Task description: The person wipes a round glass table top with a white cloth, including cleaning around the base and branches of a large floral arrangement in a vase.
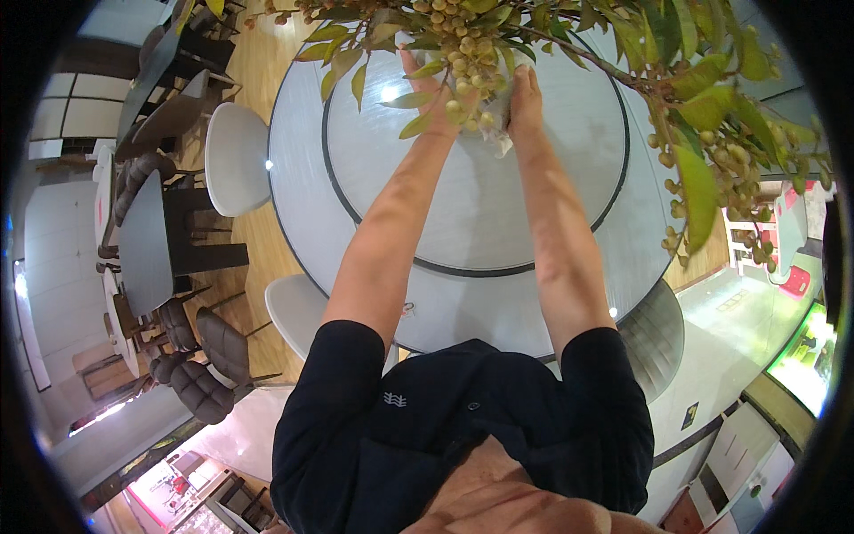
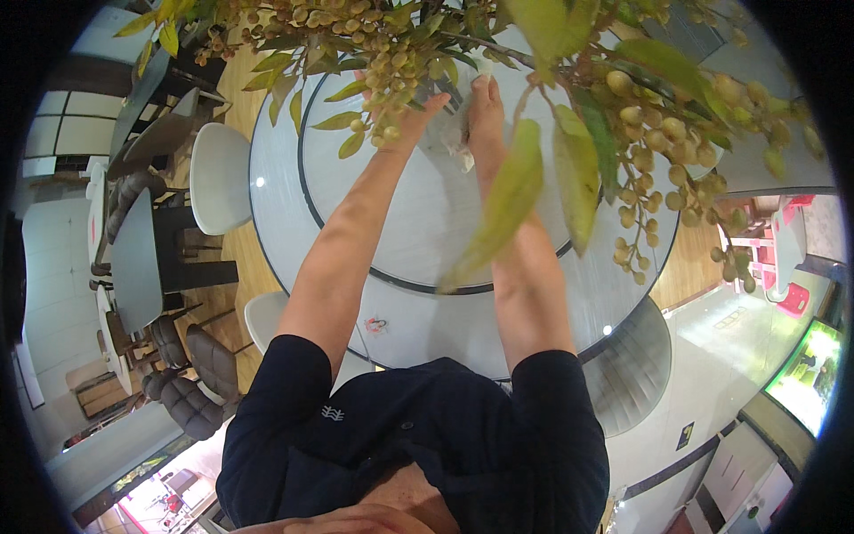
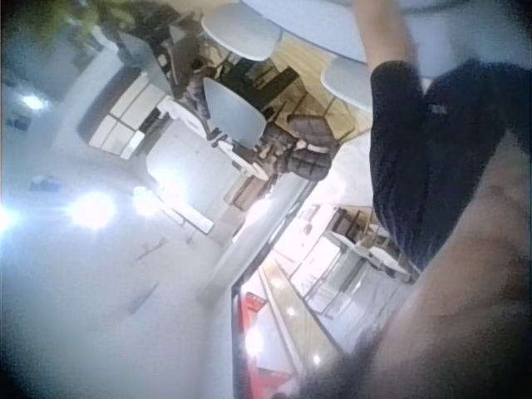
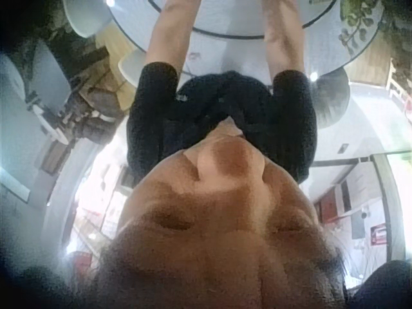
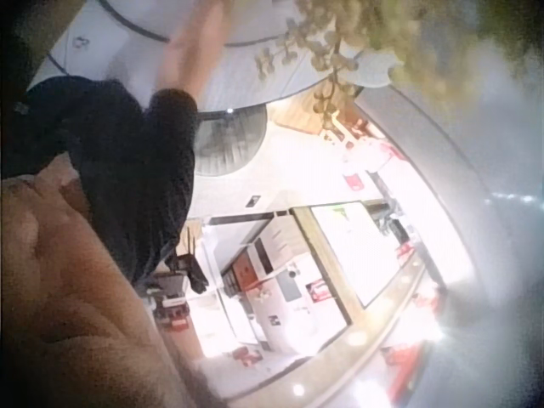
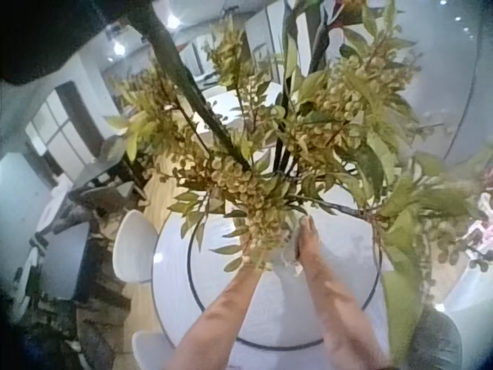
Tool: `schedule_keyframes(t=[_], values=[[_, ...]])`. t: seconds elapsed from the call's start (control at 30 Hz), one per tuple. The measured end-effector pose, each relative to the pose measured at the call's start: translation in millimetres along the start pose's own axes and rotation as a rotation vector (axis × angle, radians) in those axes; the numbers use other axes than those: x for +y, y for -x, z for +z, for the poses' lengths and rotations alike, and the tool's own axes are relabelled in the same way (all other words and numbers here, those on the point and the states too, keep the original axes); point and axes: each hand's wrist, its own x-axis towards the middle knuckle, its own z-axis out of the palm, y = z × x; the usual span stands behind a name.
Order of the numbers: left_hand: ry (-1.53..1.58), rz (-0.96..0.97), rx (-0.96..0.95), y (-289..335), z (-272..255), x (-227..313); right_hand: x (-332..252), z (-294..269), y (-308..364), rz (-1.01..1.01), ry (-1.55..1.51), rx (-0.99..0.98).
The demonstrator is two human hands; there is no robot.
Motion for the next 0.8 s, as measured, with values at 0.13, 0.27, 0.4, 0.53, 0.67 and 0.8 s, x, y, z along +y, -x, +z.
schedule_keyframes(t=[0.13,0.27,0.4,0.53,0.67,0.8], values=[[-0.483,0.09,0.057,9,3,1,-32,12,30,-0.123,-0.045,0.015],[-0.738,0.142,0.082,12,5,4,-60,8,29,-0.104,-0.031,-0.088],[-0.862,0.163,0.108,13,1,2,-84,17,30,-0.015,-0.148,-0.098],[-0.916,0.184,0.106,6,1,-3,-73,8,-2,0.014,-0.096,-0.077],[-0.94,0.19,0.128,1,-10,-6,-74,18,-23,-0.081,-0.038,-0.2],[-0.948,0.195,0.14,-9,-17,-9,-80,27,-46,-0.052,0.241,-0.141]])
